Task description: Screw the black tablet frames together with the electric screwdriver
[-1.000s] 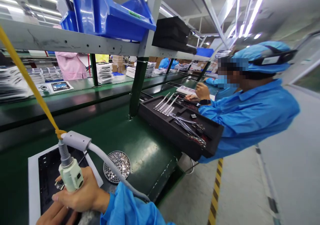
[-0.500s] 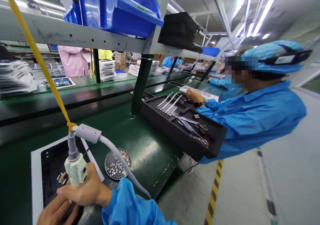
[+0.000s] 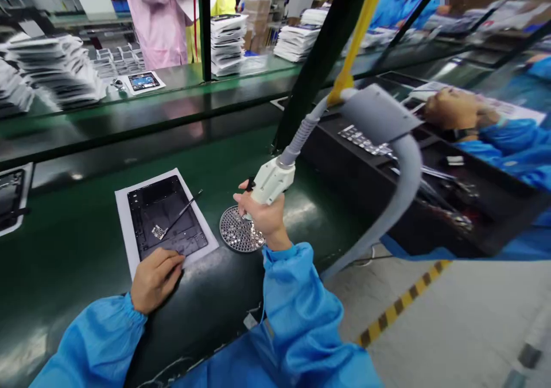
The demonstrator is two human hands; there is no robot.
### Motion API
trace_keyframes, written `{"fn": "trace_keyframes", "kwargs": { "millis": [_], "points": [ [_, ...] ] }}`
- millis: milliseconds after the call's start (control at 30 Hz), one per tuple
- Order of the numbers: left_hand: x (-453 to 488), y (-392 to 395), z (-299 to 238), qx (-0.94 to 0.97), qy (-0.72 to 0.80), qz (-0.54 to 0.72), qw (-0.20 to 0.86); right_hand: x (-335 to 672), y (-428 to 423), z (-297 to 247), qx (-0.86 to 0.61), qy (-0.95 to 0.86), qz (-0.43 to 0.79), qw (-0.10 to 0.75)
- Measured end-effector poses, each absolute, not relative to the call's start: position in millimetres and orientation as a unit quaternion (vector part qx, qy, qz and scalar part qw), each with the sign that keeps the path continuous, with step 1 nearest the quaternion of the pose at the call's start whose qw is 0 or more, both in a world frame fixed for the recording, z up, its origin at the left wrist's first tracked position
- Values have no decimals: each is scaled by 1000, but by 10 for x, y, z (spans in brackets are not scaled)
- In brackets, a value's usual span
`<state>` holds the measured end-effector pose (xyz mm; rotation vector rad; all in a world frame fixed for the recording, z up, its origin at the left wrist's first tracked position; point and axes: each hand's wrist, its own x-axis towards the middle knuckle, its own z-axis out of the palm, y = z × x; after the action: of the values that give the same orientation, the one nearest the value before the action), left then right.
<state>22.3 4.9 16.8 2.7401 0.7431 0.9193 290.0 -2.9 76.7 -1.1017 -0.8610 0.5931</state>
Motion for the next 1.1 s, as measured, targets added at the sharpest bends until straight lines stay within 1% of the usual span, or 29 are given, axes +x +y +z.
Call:
{"fn": "trace_keyframes", "kwargs": {
  "millis": [233, 367, 433, 533, 600, 667, 900, 1100],
  "points": [
    [188, 88, 204, 908, 260, 310, 112, 2832, 54, 691, -525, -406, 250, 705],
    [146, 364, 332, 908, 292, 289, 82, 2834, 93, 695, -529, -405, 262, 698],
    [100, 539, 374, 910, 322, 254, 61, 2844, 102, 679, -530, -408, 265, 694],
    [-4, 729, 364, 913, 368, 168, 48, 2855, 112, 651, -539, -413, 261, 686],
    [-81, 786, 331, 911, 389, 126, 57, 2856, 116, 640, -545, -415, 260, 681],
    [-143, 807, 306, 909, 394, 110, 76, 2852, 118, 639, -548, -413, 260, 679],
    [-192, 839, 340, 905, 394, 113, 115, 2848, 116, 650, -549, -405, 269, 680],
    [-224, 849, 341, 903, 382, 174, 91, 2827, 144, 645, -551, -396, 293, 673]
  ]
}}
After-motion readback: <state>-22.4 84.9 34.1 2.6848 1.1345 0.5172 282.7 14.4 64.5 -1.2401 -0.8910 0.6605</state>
